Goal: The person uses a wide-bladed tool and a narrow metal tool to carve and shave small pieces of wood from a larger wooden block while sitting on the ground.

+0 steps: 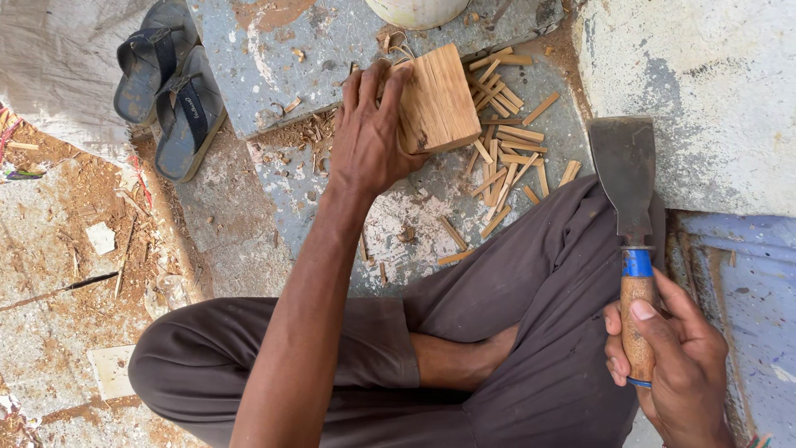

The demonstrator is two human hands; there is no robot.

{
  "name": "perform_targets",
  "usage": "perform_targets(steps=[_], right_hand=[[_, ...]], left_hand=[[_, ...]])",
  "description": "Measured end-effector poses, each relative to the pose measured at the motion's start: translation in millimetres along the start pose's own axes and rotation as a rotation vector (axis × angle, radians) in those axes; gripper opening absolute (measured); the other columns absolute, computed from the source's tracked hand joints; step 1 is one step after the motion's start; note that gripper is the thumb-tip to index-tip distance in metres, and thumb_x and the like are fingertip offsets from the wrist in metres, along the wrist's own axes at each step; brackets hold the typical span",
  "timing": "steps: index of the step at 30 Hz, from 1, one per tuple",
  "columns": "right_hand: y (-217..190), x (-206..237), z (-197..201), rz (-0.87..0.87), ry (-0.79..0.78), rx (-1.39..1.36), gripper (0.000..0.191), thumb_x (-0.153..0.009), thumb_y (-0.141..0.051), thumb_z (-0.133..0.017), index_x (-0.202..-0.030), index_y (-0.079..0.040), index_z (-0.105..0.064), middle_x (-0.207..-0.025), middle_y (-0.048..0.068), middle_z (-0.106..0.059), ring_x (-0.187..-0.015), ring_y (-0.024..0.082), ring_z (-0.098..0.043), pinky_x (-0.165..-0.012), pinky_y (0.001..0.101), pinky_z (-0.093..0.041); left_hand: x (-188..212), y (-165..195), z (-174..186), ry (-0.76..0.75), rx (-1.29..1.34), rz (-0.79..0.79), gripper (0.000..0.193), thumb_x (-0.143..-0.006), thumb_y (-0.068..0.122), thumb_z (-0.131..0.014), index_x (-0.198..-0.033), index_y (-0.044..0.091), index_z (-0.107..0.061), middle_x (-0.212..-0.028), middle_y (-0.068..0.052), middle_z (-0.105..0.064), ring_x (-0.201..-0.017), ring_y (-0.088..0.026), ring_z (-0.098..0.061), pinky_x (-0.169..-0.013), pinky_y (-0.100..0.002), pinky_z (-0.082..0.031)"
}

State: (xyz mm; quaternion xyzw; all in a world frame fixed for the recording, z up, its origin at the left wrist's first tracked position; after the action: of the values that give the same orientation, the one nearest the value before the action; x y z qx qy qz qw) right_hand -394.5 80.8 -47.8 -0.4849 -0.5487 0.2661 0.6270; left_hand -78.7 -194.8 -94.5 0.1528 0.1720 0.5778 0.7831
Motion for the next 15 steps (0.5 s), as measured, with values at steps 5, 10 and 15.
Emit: perform_targets(steps=[5,10,15], right_hand=[[1.9,2.3,3.9,-0.021,0.015,-0.009,0.059,-0.108,-0.013,-0.054,-0.163,0.005,-0.042,-0.089,0.02,-0.062,-0.055,0.016,-0.056,-0.044,0.0305,-0.046],[-2.8,4.8,7.1,0.001,0.011,-0.053,0.059,-0.107,-0.014,-0.055,-0.162,0.004,-0.042,-0.087,0.019,-0.062,-0.054,0.015,-0.056,-0.044,0.0301,-0.046],[-5.0,8.1,5.9,-0.027,0.023,-0.023,0.057,-0.104,-0.015,-0.052,-0.158,0.001,-0.043,-0.085,0.017,-0.06,-0.053,0.015,-0.053,-0.043,0.0301,-0.044]], left_hand=[[2.3,-9.2,-2.6,-0.035,-0.038,0.021,0.127,-0.039,0.036,-0.105,-0.149,0.018,-0.042,-0.154,-0.015,-0.037,-0.143,-0.042,-0.033,-0.112,-0.064,-0.039],[22.4,-21.4,18.9,-0.028,-0.062,0.038,0.123,-0.04,0.034,-0.105,-0.148,0.018,-0.047,-0.154,-0.014,-0.039,-0.143,-0.042,-0.035,-0.116,-0.059,-0.039],[49.2,-45.2,40.4,-0.071,-0.124,0.079,0.118,-0.047,0.032,-0.104,-0.148,0.013,-0.046,-0.154,-0.017,-0.039,-0.143,-0.042,-0.035,-0.122,-0.053,-0.035]])
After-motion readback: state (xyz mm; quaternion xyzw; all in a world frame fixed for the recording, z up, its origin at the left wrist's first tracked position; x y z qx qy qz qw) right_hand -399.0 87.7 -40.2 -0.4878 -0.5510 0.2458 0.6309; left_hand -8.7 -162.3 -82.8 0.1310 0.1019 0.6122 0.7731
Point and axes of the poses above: each hand's wrist, its own x-axis away from the middle knuckle, its own z-axis out of the back of the hand, y = z × x, the point moved 8 cm from there along -x, towards the middle knuckle
